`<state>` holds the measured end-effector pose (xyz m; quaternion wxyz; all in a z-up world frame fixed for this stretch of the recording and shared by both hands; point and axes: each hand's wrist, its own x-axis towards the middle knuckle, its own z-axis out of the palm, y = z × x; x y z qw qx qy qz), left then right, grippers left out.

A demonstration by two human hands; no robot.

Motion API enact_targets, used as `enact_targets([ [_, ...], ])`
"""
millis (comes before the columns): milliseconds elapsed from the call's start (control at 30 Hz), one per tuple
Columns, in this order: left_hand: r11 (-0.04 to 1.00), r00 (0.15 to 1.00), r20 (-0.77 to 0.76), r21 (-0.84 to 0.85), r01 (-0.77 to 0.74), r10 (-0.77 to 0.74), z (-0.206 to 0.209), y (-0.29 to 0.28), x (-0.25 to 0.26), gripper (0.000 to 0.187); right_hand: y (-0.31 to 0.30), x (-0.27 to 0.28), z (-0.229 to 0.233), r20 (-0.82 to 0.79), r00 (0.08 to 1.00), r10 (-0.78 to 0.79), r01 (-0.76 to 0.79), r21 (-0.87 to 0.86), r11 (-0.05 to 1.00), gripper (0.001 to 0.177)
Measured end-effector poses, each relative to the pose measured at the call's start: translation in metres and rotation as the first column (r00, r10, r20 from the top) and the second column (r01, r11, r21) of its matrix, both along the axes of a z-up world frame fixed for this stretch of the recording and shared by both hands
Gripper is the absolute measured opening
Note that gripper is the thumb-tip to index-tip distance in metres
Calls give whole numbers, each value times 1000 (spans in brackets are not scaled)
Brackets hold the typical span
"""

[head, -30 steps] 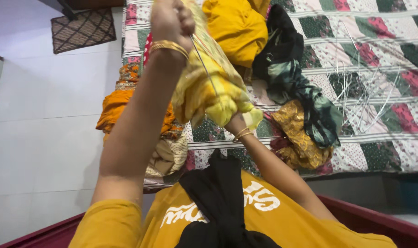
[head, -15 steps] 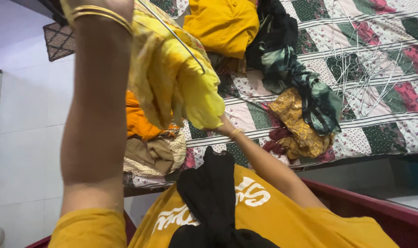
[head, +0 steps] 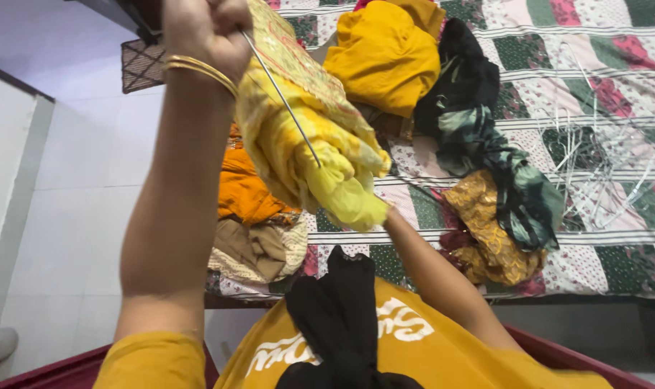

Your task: The person places several garments onto metal hangers and hangs them in a wardrobe. They handle a yellow patterned top, an orange top, and an orange floral top, adjusting each on the hanger before placing it on a rack.

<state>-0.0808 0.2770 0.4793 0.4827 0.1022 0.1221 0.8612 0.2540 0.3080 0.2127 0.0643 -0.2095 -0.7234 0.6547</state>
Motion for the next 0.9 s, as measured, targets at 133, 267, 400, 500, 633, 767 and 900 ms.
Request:
enact_targets([
  [133,991,993,24,-62,119,-118,-7,8,32,35,6,39,50,417,846,332,-451,228,863,53],
  [267,983,995,0,-157,100,-101,-9,15,55,37,-3,27,83,100,944,314,-323,93,942,42],
  [400,964,974,-55,-161,209,-220,-7,9,68,33,-26,3,70,-113,938,327,-292,247,924,53],
  [500,938,950,-153,-262,225,-271,-7,-5,73,17,-29,-5,52,-303,914,-268,262,-61,963,43],
  [633,924,897,-333,-340,173,-291,-11,-18,82,13,4,5,35,-177,895,-411,447,326,833,31],
  [767,936,883,-358,-283,207,-303,-8,-10,97,13,0,-5,2,-92,973,-212,205,769,606,40],
  [900,924,884,-362,-343,167,-294,-9,3,122,24,-33,-28,-40,-261,953,-151,283,602,746,44],
])
